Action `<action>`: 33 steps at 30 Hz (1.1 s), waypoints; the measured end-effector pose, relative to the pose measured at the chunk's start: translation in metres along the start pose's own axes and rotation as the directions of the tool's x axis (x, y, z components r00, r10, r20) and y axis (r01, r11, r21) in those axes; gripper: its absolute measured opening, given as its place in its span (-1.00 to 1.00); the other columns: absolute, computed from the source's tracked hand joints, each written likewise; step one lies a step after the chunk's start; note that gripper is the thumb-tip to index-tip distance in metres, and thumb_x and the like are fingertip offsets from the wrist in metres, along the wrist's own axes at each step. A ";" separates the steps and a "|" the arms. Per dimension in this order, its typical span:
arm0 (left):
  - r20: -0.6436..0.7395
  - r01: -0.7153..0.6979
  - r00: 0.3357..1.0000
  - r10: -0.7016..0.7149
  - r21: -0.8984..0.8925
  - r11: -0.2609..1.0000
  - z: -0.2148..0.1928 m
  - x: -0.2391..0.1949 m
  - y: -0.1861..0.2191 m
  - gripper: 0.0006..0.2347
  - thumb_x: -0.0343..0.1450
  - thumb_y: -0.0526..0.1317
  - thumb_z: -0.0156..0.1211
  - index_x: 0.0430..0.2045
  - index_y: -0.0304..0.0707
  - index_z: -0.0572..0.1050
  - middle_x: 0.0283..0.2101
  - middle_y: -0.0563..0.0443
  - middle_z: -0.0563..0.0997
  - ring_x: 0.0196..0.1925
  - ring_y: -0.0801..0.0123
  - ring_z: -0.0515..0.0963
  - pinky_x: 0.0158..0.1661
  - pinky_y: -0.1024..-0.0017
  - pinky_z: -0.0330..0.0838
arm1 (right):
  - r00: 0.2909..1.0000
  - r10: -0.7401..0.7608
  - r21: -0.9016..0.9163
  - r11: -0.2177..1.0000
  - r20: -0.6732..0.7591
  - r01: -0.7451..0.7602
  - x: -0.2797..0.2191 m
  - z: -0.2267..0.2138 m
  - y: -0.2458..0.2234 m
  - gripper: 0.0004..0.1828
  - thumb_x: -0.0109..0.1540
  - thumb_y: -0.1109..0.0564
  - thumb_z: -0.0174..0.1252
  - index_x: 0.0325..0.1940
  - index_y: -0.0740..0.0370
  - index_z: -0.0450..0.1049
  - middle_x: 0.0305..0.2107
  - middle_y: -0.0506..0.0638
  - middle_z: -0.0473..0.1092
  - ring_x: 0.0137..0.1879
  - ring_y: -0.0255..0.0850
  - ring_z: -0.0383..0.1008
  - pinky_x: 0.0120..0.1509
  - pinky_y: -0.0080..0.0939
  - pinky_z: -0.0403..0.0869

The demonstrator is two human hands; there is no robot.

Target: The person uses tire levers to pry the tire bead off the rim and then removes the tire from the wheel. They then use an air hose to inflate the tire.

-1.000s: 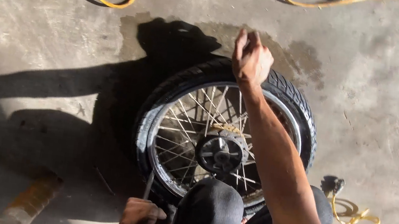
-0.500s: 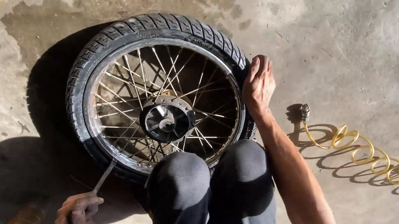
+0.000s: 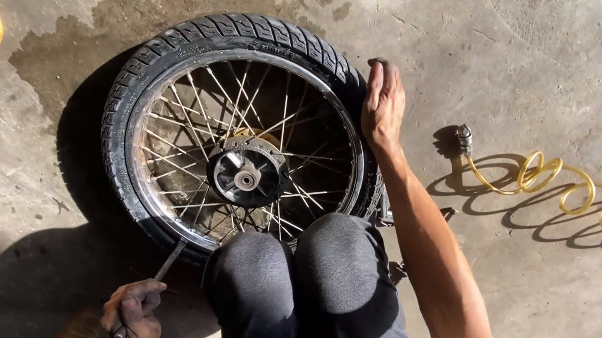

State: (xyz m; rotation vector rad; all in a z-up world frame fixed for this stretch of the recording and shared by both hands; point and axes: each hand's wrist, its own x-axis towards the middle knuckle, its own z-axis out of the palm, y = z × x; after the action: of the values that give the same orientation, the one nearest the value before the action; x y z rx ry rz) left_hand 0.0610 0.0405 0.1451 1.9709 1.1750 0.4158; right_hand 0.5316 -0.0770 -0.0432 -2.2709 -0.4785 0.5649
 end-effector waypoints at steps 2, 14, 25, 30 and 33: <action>0.025 0.055 0.998 -0.056 0.039 0.998 -0.002 -0.004 0.000 -0.46 0.64 -0.03 -0.35 -0.49 -0.41 0.59 -0.50 -0.11 0.60 -0.68 0.42 0.45 -0.71 0.62 0.29 | 1.000 -0.003 0.089 0.996 -0.028 0.006 -0.036 -0.010 0.018 -0.48 0.49 -0.14 -0.40 0.10 0.19 0.41 -0.18 0.05 0.39 -0.06 -0.11 0.32 0.08 -0.10 0.28; 0.220 -0.316 0.900 0.376 -0.263 0.911 0.061 0.032 0.018 -0.88 0.56 -0.26 -0.11 -0.09 -0.19 0.35 -0.62 -0.03 0.44 -0.68 0.41 0.37 -0.57 0.42 0.27 | 0.951 0.169 -0.201 0.953 -0.260 -0.224 -0.119 -0.002 0.073 -0.52 0.47 -0.04 -0.40 0.21 0.20 0.38 -0.13 0.09 0.37 -0.01 -0.04 0.31 0.18 0.00 0.16; 0.052 -0.123 0.990 0.133 -0.155 0.980 -0.013 -0.003 0.034 -0.53 0.63 -0.01 -0.26 -0.43 -0.37 0.56 -0.79 0.07 0.25 -0.75 0.45 0.25 -0.56 0.47 0.16 | 0.906 0.053 -0.141 0.982 -0.421 -0.123 -0.133 0.013 0.062 -0.51 0.53 -0.10 -0.24 0.16 0.31 0.47 -0.10 0.23 0.45 0.01 0.22 0.46 0.31 0.50 0.05; 0.013 -0.196 0.979 0.204 -0.221 0.955 -0.035 -0.029 0.022 -0.57 0.65 -0.03 -0.28 -0.36 -0.33 0.54 -0.71 0.12 0.25 -0.70 0.48 0.22 -0.54 0.49 0.19 | 0.893 -0.156 -0.195 0.978 -0.421 0.079 -0.143 0.017 0.069 -0.45 0.59 -0.14 -0.34 0.11 0.38 0.39 -0.15 0.27 0.40 -0.06 0.14 0.39 0.13 0.23 0.20; -0.016 -0.193 0.980 0.197 -0.299 0.935 -0.047 -0.053 0.006 -0.54 0.65 0.05 -0.23 -0.36 -0.34 0.55 -0.65 0.06 0.39 -0.66 0.45 0.34 -0.51 0.50 0.28 | 0.865 -0.258 -0.276 0.950 -0.430 0.146 -0.139 0.029 0.118 -0.42 0.64 -0.09 -0.27 0.09 0.48 0.49 -0.14 0.38 0.48 -0.08 0.20 0.45 -0.01 0.14 0.31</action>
State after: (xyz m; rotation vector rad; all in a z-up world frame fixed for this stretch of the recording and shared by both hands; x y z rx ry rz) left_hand 0.0078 0.0160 0.1853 1.8242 0.8518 0.6427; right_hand 0.4202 -0.2070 -0.1127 -2.4322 -0.5544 -0.1571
